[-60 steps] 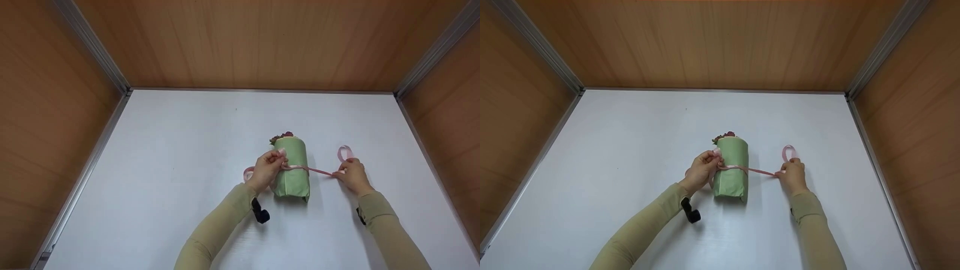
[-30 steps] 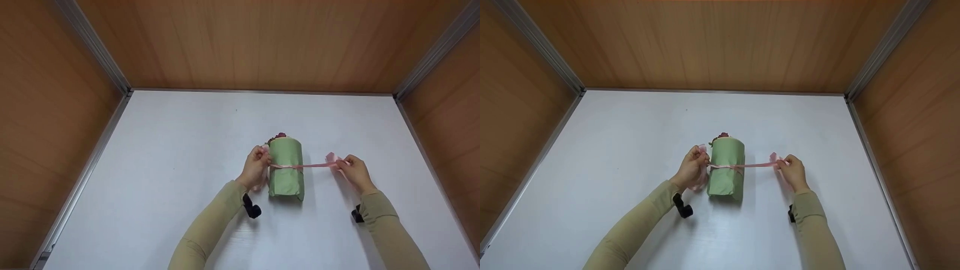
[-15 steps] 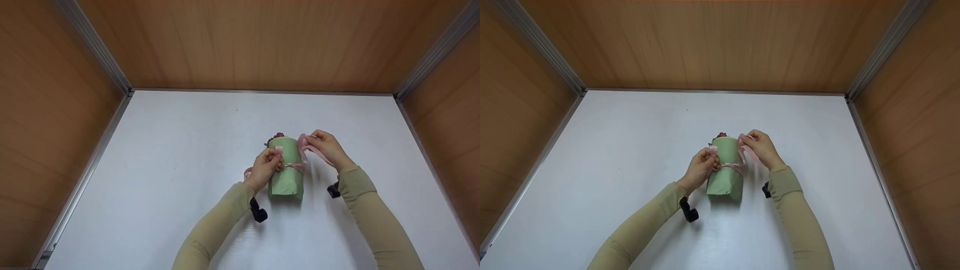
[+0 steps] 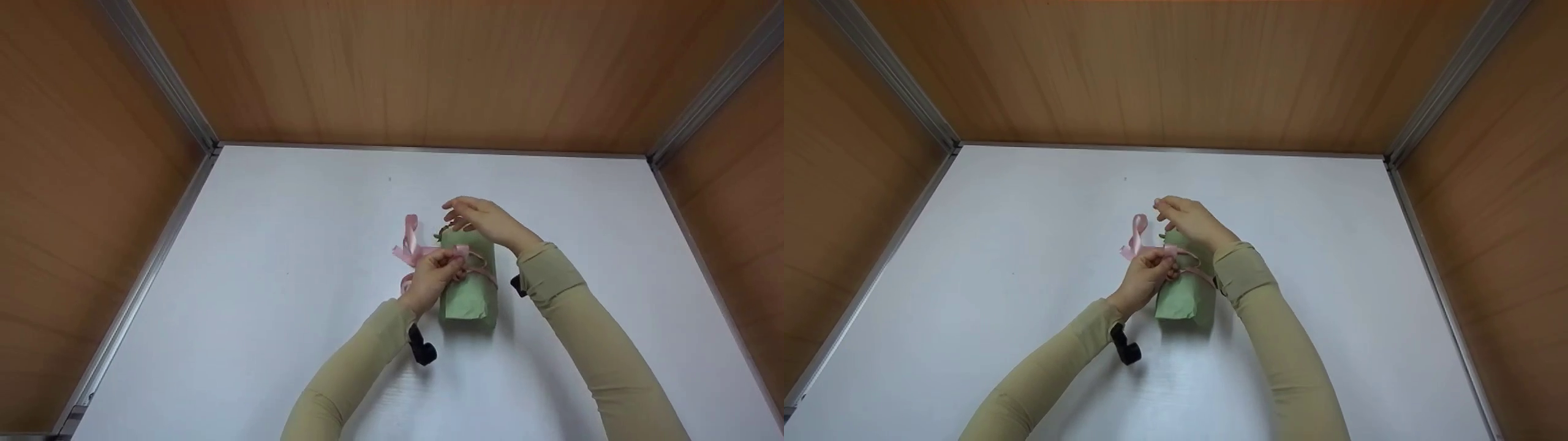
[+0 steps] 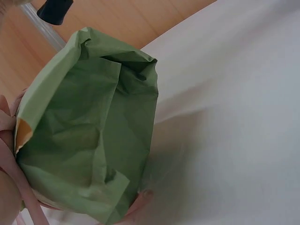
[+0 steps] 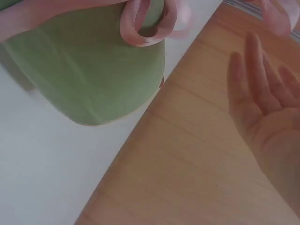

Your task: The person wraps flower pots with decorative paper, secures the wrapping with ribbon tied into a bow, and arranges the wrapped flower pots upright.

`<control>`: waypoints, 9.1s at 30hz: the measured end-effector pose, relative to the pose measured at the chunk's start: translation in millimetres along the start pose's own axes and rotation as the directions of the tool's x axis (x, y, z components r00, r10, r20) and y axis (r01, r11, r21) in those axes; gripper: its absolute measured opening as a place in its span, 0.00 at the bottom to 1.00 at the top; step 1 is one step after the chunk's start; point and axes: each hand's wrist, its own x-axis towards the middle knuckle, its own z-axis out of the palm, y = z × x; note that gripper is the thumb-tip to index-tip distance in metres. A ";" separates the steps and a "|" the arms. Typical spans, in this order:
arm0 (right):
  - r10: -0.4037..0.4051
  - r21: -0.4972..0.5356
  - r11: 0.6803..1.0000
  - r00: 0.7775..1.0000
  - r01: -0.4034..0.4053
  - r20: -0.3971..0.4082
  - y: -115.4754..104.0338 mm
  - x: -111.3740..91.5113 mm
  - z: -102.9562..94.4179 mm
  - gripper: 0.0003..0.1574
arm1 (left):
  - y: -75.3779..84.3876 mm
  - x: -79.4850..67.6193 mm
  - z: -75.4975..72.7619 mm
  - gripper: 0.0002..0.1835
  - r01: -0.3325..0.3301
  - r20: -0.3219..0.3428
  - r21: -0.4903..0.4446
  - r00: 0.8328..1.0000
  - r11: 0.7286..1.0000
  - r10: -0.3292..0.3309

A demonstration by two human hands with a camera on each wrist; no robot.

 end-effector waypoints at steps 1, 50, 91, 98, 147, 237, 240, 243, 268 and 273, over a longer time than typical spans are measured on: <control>-0.003 0.012 1.000 0.999 0.003 -0.038 3.7 -2.2 -1.9 0.32 | 0.2 0.0 0.1 0.12 0.002 -0.001 0.007 1.000 1.000 -0.002; 0.119 0.251 0.964 0.987 -0.088 -0.111 62.0 -33.9 26.7 0.11 | 10.2 2.4 2.1 0.10 -0.004 0.024 0.098 1.000 0.995 0.002; 0.137 0.276 0.955 0.986 -0.105 -0.098 63.4 -31.7 35.0 0.13 | 21.6 5.8 -109.5 0.06 0.310 -0.321 0.913 0.947 0.264 -0.002; 0.128 0.292 0.952 0.987 -0.094 -0.098 64.6 -30.8 36.2 0.12 | 19.1 4.8 -114.3 0.07 0.225 -0.265 0.901 0.963 0.372 0.059; 0.018 0.070 0.997 0.992 -0.026 0.121 48.7 -14.9 -19.8 0.12 | 55.6 -46.9 68.9 0.16 -0.445 0.610 0.723 0.770 0.528 -0.186; 0.164 -0.122 0.980 0.986 -0.159 0.033 53.6 -14.3 18.8 0.15 | 28.1 4.7 7.2 0.09 -0.167 0.084 0.471 0.986 0.866 0.145; 0.148 -0.101 0.984 0.988 -0.144 0.033 56.1 -14.2 18.8 0.13 | 28.9 3.8 6.3 0.10 -0.153 0.070 0.454 0.988 0.878 0.136; 0.133 -0.062 0.990 0.990 -0.130 0.048 59.7 -14.8 16.3 0.09 | 29.7 3.0 4.2 0.12 -0.132 0.061 0.431 0.991 0.893 0.118; 0.055 0.097 0.994 0.993 -0.045 -0.103 71.0 -20.8 5.0 0.17 | 35.0 3.9 -0.5 0.10 -0.116 -0.176 0.109 0.975 0.987 0.134; 0.046 0.211 0.977 0.995 -0.026 -0.089 69.5 -17.9 7.8 0.12 | 36.0 3.9 -1.0 0.09 -0.108 -0.180 0.144 0.975 0.984 0.133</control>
